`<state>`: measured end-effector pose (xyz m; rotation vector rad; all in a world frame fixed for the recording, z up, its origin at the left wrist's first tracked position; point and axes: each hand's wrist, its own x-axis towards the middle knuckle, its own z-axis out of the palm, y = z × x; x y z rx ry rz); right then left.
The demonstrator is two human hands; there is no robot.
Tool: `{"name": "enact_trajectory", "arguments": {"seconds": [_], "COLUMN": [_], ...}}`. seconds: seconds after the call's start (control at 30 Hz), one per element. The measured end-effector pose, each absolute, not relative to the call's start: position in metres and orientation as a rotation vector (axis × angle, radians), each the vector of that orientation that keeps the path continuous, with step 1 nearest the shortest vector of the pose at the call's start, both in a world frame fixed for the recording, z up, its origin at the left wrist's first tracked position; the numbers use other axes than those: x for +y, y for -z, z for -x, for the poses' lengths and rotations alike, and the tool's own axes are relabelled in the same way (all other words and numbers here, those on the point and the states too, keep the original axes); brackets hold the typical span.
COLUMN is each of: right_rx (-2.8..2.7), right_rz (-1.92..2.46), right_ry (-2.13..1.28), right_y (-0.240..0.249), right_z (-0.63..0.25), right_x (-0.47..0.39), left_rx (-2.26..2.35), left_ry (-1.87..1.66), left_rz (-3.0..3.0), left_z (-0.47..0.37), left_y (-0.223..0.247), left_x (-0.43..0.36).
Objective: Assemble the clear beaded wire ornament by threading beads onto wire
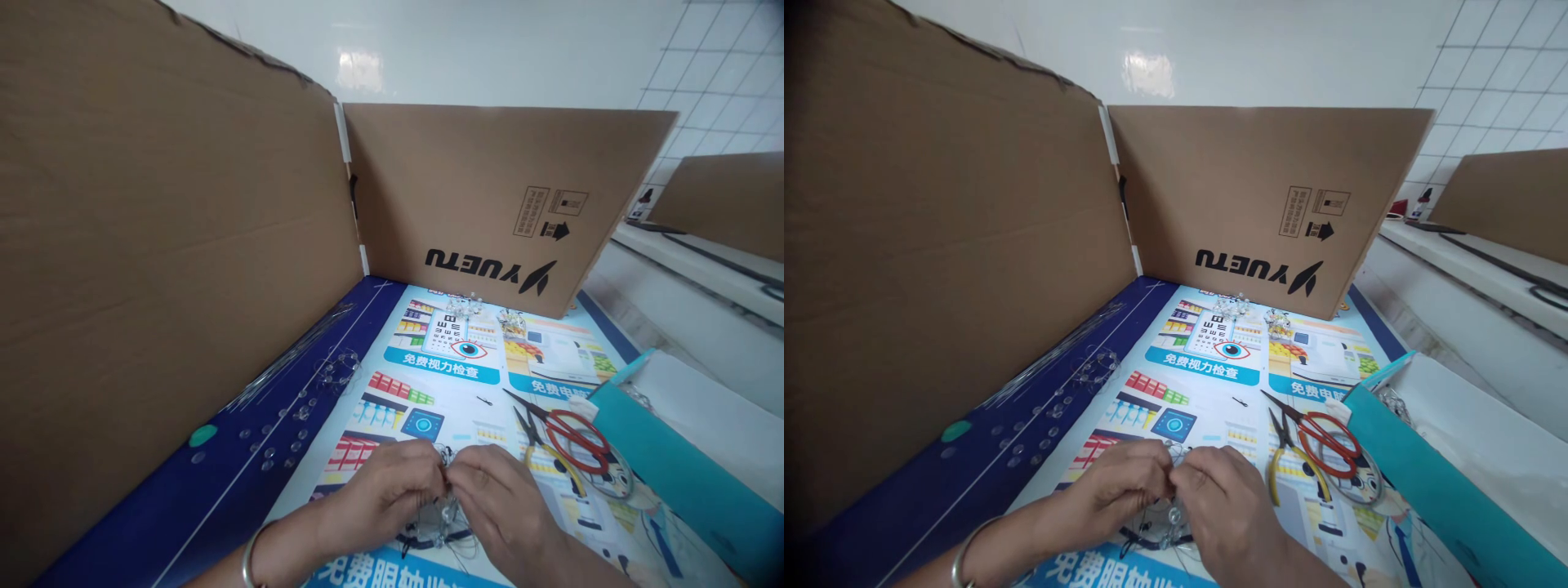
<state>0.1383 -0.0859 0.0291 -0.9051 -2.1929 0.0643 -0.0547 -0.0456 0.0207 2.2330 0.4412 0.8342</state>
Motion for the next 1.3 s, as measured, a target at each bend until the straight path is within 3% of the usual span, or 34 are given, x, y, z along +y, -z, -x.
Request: {"name": "enact_trajectory", "arguments": {"seconds": [1.3], "right_rx": [-2.182], "right_rz": [1.108], "right_ry": [-0.295], "right_y": [-0.012], "right_z": [-0.135], "right_x": [-0.085], "left_rx": [0.507], "left_ry": [-0.884], "left_rz": [-2.01], "left_z": [0.05], "left_y": [-0.023], "left_x": [-0.046]}}
